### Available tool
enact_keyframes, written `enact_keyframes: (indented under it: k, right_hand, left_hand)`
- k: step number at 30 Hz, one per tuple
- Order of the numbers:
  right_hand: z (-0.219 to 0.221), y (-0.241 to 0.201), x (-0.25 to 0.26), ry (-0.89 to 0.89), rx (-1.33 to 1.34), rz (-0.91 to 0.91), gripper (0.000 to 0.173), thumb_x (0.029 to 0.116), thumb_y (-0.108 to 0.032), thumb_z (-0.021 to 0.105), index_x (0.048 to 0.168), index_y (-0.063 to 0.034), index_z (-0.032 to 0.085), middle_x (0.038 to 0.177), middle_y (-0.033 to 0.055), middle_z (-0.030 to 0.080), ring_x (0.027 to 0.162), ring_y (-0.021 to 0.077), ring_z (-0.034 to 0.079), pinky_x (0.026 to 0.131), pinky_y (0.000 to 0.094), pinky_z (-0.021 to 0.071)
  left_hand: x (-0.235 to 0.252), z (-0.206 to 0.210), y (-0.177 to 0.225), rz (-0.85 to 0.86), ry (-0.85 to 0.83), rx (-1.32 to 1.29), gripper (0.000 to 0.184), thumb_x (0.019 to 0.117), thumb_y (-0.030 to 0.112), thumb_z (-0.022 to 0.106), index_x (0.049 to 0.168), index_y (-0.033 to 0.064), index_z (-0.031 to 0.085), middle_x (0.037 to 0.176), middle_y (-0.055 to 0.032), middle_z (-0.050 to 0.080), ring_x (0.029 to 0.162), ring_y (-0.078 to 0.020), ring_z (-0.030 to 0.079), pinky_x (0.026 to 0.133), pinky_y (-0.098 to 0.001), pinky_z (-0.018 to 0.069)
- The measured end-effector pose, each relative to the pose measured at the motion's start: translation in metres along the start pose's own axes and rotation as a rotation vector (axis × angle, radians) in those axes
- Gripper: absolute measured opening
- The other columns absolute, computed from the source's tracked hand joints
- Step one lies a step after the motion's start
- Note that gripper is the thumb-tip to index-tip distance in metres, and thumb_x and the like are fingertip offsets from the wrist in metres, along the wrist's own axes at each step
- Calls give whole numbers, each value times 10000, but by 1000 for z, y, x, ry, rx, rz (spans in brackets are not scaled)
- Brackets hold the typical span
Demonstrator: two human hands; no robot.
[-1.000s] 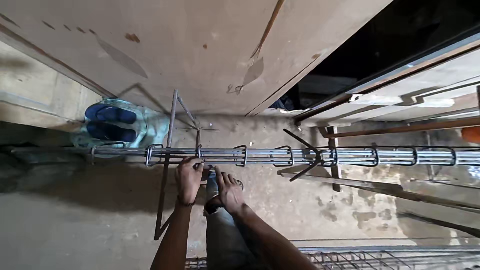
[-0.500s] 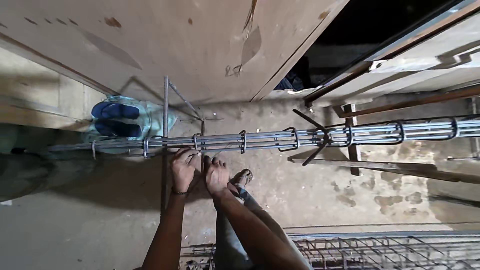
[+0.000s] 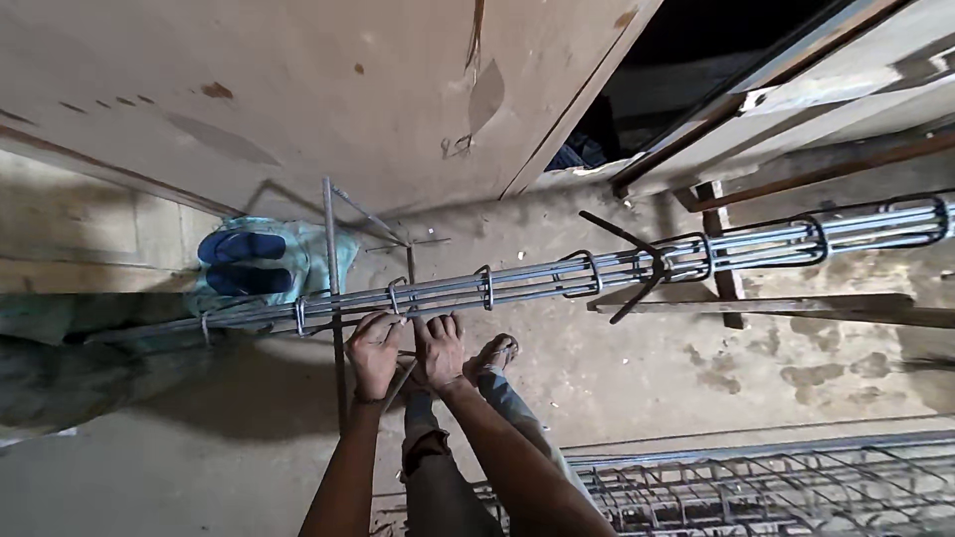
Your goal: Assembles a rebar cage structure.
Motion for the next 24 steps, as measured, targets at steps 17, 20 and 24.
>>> enact_keyframes:
  k: [17,20,24]
  right_hand:
    - [-36,-59,-17,-511,57,470,390,1067,-242,444,1377,-76,611,1146,165,726,878,336,743,745,499,600]
    - [-63,-94,2,-331,-260,144,245,926,-74,592,1118,-4,727,1037,165,733,827,313,738,658,443,591]
    - [-80,-106,42,-318,-313,-133,221,941,-34,572,1065,-40,755,1126,158,727,957,347,710,786,495,560]
  left_hand:
    - [-1,1,-16,268,-200,-150,181,977,83,655,1086,77,799,1141,-125,745,1106,-196,708,1010,-306,553]
    - [-3,4,-25,274,-241,-251,233,998,84,591,1120,70,790,1180,-142,723,1131,-204,685,1017,-309,541]
    - [0,4,-26,228,-184,-262,220,937,35,597,1061,3,777,1127,-172,732,1082,-255,709,976,-370,569]
Point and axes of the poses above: each hand's wrist, its own x-axis towards the middle knuckle, its own z-axis out of the palm, y = z × x, the point moved 8 cm from there along x, towards the middle knuckle
